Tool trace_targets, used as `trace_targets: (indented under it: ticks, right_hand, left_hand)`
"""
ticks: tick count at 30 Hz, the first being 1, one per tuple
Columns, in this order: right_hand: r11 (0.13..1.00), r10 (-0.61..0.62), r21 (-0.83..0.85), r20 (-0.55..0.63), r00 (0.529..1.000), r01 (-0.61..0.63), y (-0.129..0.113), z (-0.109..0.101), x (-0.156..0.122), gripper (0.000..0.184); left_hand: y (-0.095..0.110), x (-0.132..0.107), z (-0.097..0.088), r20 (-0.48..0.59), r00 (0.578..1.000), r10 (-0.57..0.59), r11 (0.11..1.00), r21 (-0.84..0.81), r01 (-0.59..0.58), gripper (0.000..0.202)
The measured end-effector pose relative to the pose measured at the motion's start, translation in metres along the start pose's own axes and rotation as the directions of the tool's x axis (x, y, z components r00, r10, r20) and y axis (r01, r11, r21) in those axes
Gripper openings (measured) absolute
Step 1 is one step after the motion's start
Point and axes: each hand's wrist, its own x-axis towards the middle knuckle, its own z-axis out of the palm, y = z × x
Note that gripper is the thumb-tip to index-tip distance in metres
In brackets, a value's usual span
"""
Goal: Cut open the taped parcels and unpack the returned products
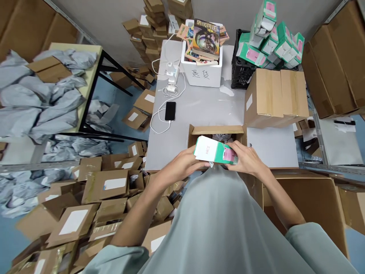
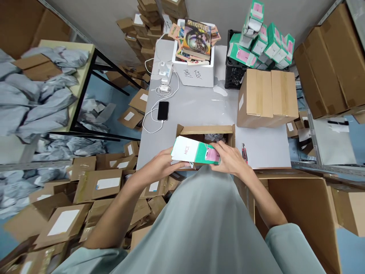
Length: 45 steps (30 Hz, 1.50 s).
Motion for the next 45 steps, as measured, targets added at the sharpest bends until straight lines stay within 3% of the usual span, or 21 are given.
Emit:
trace_targets:
  ticks: [4,9,12,18,22,29,35,37,42,45]
  right_hand:
    - [1.0,0.0,-0.013,0.049,0.999,0.0,-0.006,-0.01,-0.002,0.074]
    - [0.999,0.0,-0.036,0.094,0.996,0.004,-0.009,-0.019,-0.008,0.079]
    - [0.996,-0.013,-0.091,0.068,0.998,0.019,-0.01,-0.019,-0.01,0.083]
    - [0.984,-0.061,-0.167,0.012,0.998,0.062,-0.011,-0.006,-0.003,0.08]
    - [0.978,-0.118,-0.175,-0.005,0.993,0.115,-0.008,0.005,-0.002,0.075]
    - [0.976,-0.163,-0.155,-0.044,0.986,0.155,-0.003,0.015,-0.013,0.076]
    - [0.968,-0.2,-0.164,-0.046,0.979,0.19,0.0,0.021,-0.014,0.067]
    - [0.973,-0.189,-0.145,-0.048,0.981,0.18,0.002,0.022,-0.013,0.067]
    - [0.979,-0.176,-0.119,-0.076,0.981,0.167,0.006,0.022,-0.014,0.069]
    - [0.988,-0.129,-0.099,-0.097,0.987,0.12,0.008,0.02,-0.017,0.07]
  left_hand:
    - [-0.013,0.002,0.006,-0.148,0.989,0.013,0.992,-0.123,-0.031,0.035]
    - [-0.016,0.002,0.002,-0.189,0.973,-0.129,0.928,-0.37,0.051,0.039]
    - [-0.012,0.001,-0.007,-0.198,0.97,-0.14,0.936,-0.345,0.065,0.038]
    - [-0.007,0.002,-0.015,-0.031,0.992,-0.125,0.973,-0.202,0.116,0.032]
    - [-0.008,0.003,-0.018,-0.003,0.994,-0.111,0.991,-0.082,0.11,0.031]
    - [-0.008,-0.002,-0.028,0.068,0.969,-0.239,0.937,-0.247,0.248,0.033]
    - [-0.007,0.004,-0.026,0.157,0.939,-0.305,0.925,-0.185,0.331,0.036]
    - [-0.005,0.007,-0.024,0.134,0.927,-0.351,0.909,-0.188,0.372,0.04]
    - [0.001,0.007,-0.006,-0.101,0.905,-0.413,0.879,-0.303,0.367,0.049]
    - [0.004,-0.002,0.006,-0.09,0.884,-0.459,0.816,-0.438,0.379,0.055]
